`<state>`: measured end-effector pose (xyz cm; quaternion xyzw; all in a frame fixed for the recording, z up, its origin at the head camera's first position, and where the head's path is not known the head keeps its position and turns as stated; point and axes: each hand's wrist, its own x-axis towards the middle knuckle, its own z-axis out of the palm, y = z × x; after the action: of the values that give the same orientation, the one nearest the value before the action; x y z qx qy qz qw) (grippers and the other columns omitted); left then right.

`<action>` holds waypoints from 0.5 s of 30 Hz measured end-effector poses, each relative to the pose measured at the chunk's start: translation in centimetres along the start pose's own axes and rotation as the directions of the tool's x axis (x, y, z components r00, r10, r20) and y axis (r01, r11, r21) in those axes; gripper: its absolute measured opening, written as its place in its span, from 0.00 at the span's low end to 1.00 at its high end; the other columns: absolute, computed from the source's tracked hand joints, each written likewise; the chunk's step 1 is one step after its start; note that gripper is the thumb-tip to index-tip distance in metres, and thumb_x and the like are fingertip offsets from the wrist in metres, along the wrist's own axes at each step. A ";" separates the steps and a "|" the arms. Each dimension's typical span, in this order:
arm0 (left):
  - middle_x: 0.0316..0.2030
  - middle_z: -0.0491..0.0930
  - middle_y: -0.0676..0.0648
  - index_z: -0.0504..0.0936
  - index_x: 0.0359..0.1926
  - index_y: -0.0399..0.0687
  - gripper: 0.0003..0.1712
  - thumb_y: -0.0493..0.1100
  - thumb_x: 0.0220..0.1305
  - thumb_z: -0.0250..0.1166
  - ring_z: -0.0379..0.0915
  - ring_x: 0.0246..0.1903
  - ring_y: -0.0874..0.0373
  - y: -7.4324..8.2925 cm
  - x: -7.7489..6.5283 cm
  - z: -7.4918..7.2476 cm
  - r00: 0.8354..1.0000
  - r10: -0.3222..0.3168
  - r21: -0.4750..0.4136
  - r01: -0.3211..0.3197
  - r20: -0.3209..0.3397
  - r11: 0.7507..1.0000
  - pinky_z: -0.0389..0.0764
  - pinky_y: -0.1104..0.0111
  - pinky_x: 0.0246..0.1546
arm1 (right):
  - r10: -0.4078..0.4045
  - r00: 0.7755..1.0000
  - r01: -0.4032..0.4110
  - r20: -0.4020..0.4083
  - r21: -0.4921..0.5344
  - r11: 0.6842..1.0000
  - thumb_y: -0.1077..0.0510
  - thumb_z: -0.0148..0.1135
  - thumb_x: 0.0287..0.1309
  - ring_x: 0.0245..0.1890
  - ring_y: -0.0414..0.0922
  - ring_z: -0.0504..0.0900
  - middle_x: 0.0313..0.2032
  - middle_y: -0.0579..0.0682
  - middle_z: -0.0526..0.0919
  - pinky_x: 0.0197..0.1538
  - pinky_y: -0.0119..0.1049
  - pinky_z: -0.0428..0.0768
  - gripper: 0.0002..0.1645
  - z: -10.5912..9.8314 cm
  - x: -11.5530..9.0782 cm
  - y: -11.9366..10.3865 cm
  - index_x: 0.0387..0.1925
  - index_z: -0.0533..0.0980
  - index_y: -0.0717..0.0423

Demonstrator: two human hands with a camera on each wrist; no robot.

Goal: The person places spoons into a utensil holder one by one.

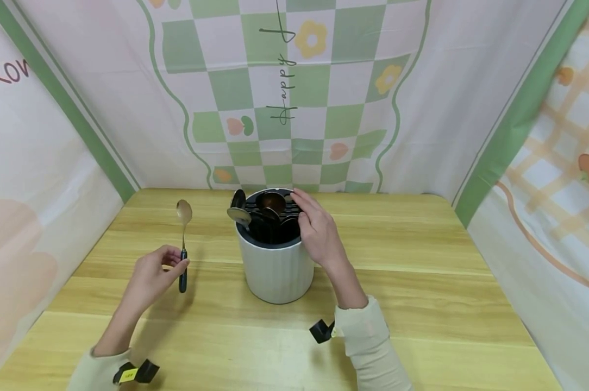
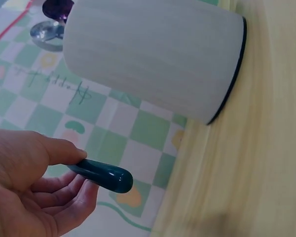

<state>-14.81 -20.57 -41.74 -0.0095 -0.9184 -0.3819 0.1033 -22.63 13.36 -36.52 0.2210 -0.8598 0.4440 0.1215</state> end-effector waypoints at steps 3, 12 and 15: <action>0.35 0.83 0.41 0.80 0.43 0.34 0.12 0.37 0.61 0.69 0.79 0.35 0.53 0.6 -0.1 0.1 1.000 0.016 -0.012 -0.017 -0.013 1.000 0.82 0.77 0.31 | 0.001 1.000 -0.001 -0.001 -0.004 1.000 0.62 0.38 0.70 0.75 0.49 0.61 0.73 0.50 0.66 0.77 0.52 0.60 0.29 0.0 0.0 0.0 0.70 0.69 0.55; 0.33 0.83 0.42 0.81 0.40 0.36 0.10 0.36 0.60 0.70 0.80 0.35 0.53 2.3 -0.3 0.3 0.996 0.071 -0.046 -0.074 -0.054 0.996 0.83 0.77 0.30 | -0.005 1.000 0.005 0.000 -0.006 1.000 0.62 0.38 0.70 0.75 0.50 0.61 0.73 0.50 0.66 0.76 0.53 0.60 0.29 0.0 0.0 0.0 0.69 0.69 0.55; 0.32 0.83 0.43 0.81 0.39 0.36 0.09 0.36 0.59 0.70 0.80 0.34 0.54 2.8 -0.3 0.4 0.993 0.087 -0.064 -0.092 -0.076 0.994 0.83 0.77 0.30 | -0.003 1.000 0.003 0.000 -0.005 1.000 0.63 0.39 0.70 0.75 0.50 0.62 0.73 0.50 0.66 0.76 0.52 0.60 0.29 0.0 0.0 0.0 0.69 0.69 0.55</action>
<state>-14.29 -18.26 -40.13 -0.0401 -0.8992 -0.4079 0.1532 -22.68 13.35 -36.54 0.2222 -0.8606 0.4415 0.1228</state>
